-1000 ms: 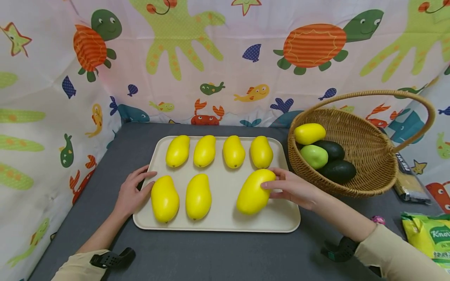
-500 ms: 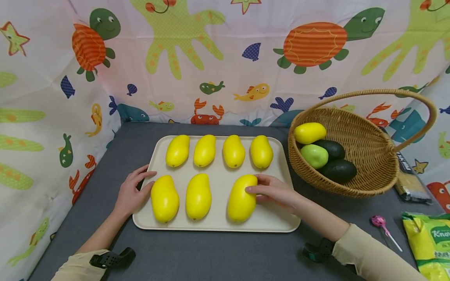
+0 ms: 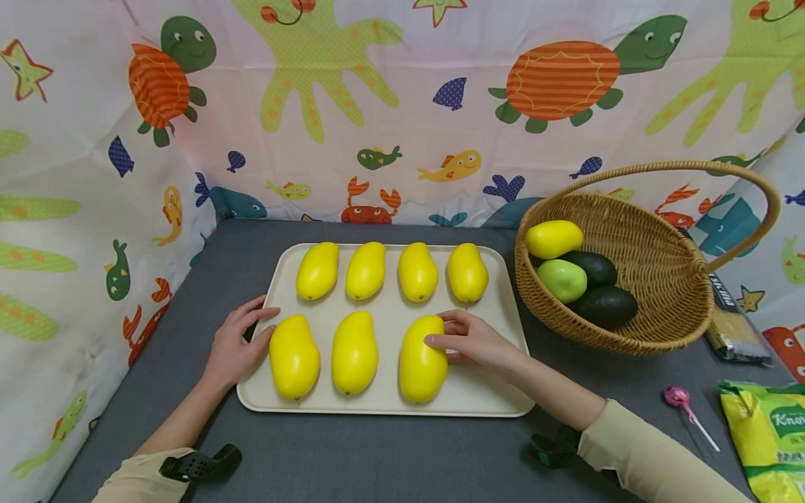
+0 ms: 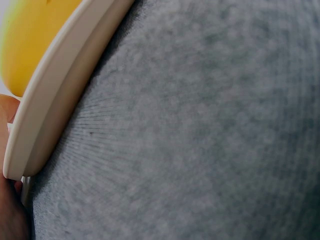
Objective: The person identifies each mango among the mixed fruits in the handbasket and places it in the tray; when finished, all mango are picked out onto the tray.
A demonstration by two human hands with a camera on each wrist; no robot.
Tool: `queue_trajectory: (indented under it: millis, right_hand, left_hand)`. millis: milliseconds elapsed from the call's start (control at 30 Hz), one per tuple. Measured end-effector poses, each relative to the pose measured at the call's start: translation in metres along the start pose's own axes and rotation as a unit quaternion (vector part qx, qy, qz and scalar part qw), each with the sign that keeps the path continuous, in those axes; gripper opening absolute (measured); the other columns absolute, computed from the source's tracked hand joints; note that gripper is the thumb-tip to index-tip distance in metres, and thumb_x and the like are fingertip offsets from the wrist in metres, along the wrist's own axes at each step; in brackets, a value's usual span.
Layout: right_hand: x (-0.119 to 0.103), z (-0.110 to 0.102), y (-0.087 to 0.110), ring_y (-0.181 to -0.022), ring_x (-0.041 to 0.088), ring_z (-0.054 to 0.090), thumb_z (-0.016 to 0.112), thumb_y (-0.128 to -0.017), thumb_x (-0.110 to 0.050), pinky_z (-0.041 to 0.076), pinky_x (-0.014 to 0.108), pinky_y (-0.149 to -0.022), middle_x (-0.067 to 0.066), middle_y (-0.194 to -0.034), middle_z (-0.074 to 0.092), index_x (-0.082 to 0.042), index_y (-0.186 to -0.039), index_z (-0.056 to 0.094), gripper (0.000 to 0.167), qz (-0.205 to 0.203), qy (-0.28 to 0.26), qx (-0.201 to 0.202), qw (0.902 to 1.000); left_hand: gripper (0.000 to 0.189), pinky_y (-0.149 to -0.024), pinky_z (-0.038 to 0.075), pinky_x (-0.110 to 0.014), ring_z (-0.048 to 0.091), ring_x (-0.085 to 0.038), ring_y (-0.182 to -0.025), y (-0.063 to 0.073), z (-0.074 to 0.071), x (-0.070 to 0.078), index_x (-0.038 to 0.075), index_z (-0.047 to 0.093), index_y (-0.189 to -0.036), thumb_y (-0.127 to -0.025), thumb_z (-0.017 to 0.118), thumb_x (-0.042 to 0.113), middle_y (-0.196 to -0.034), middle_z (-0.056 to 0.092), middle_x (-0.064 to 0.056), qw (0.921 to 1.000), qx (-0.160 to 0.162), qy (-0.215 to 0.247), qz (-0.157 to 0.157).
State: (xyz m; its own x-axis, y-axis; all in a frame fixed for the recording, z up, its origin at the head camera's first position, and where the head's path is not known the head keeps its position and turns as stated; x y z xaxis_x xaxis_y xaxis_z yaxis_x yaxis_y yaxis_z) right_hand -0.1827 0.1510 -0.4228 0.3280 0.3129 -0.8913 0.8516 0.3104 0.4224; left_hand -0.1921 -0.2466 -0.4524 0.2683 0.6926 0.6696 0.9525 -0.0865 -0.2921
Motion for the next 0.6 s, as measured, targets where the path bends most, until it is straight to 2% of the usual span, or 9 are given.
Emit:
queue_trajectory:
  millis: [367, 600]
  right_hand:
    - [-0.0037, 0.0051, -0.0043, -0.089, 0.021, 0.056, 0.07, -0.088, -0.043, 0.052, 0.03, -0.072, 0.008, -0.11, 0.059, -0.005, -0.128, 0.054, 0.057, -0.014, 0.066, 0.02, 0.9975]
    - [-0.0039, 0.006, -0.0078, -0.08, 0.021, 0.055, 0.069, -0.087, -0.047, 0.051, 0.03, -0.064, 0.006, -0.107, 0.059, -0.009, -0.127, 0.056, 0.057, -0.01, 0.092, 0.029, 0.9953]
  left_hand:
    - [0.03, -0.1, 0.029, -0.065, 0.04, -0.043, -0.129, -0.0011, 0.0001, -0.0034, 0.002, 0.068, -0.119, -0.089, 0.067, 0.007, -0.14, 0.048, -0.021, 1.0, -0.001, -0.005, 0.0]
    - [0.03, -0.1, 0.03, -0.065, 0.04, -0.043, -0.129, -0.0008, -0.0002, -0.0041, 0.003, 0.068, -0.118, -0.089, 0.067, 0.007, -0.14, 0.049, -0.021, 1.0, 0.001, -0.002, 0.002]
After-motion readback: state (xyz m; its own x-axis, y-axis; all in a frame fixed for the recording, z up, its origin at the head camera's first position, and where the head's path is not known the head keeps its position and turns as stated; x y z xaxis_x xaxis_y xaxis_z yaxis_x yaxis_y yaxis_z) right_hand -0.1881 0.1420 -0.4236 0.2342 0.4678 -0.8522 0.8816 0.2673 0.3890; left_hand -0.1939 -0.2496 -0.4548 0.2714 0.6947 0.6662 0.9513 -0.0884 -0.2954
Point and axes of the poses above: each hand's wrist, its own y-axis away from the middle knuckle, its own z-axis out of the palm, x = y × z, the point moved 3 cm from there along -y, towards the middle knuckle
